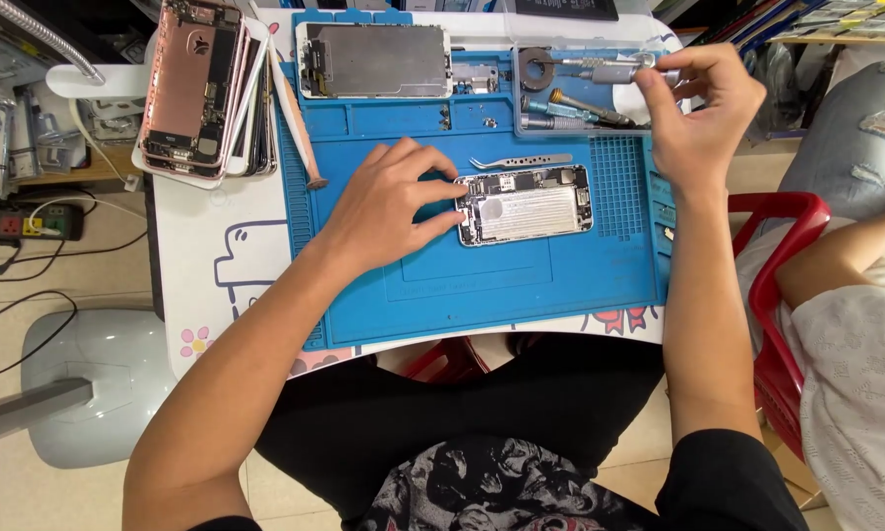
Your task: The person disassembles a smartphone on a blue work mat, using a screwdriver to remove screws and tweezers to handle internal components. They remove the battery, place it aside, and then attach a new screen assembly to the phone's frame, securing it with screws.
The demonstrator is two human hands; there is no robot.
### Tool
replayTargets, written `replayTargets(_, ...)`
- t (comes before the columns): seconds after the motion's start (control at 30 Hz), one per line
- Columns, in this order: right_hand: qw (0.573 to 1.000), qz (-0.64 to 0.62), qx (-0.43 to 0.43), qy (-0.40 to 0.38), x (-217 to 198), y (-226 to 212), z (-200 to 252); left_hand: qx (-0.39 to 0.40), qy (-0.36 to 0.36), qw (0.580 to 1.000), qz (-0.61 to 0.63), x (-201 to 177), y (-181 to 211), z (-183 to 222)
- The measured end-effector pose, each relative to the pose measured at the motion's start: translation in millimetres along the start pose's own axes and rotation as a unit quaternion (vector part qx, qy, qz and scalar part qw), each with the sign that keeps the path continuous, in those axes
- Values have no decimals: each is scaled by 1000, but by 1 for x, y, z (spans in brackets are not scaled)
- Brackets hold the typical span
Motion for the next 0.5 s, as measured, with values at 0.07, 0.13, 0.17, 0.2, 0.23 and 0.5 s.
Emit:
replayTargets(0.07, 999, -4, 13, -39, 7, 2, 0, 8, 10, 1000, 5, -3, 2, 1)
replayTargets(0.13, 998, -4, 16, -66, 12, -1, -3, -2, 9, 1000, 5, -1, 2, 0)
replayTargets(0.17, 995, -3, 18, -93, 16, -2, -4, -11, 9, 1000, 6, 0, 1, 0)
replayTargets(0.2, 996, -5, 17, -92, 15, -3, -5, -12, 9, 1000, 4, 1, 2, 0)
replayTargets(0.23, 993, 7, 14, -113, 18, -5, -5, -24, 3, 1000, 2, 2, 1, 1)
replayTargets(0.5, 976, 114, -8, -185, 25, 4, 2, -33, 2, 999, -6, 5, 2, 0)
Point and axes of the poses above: each hand's wrist, its own z-axis away from the middle knuckle, its own x-axis out of the palm, y = z × x, the point moved 8 cm from there along -z, towards the middle knuckle, and after that the axes turned 4 degrees about -y, right-handed, at the moved point
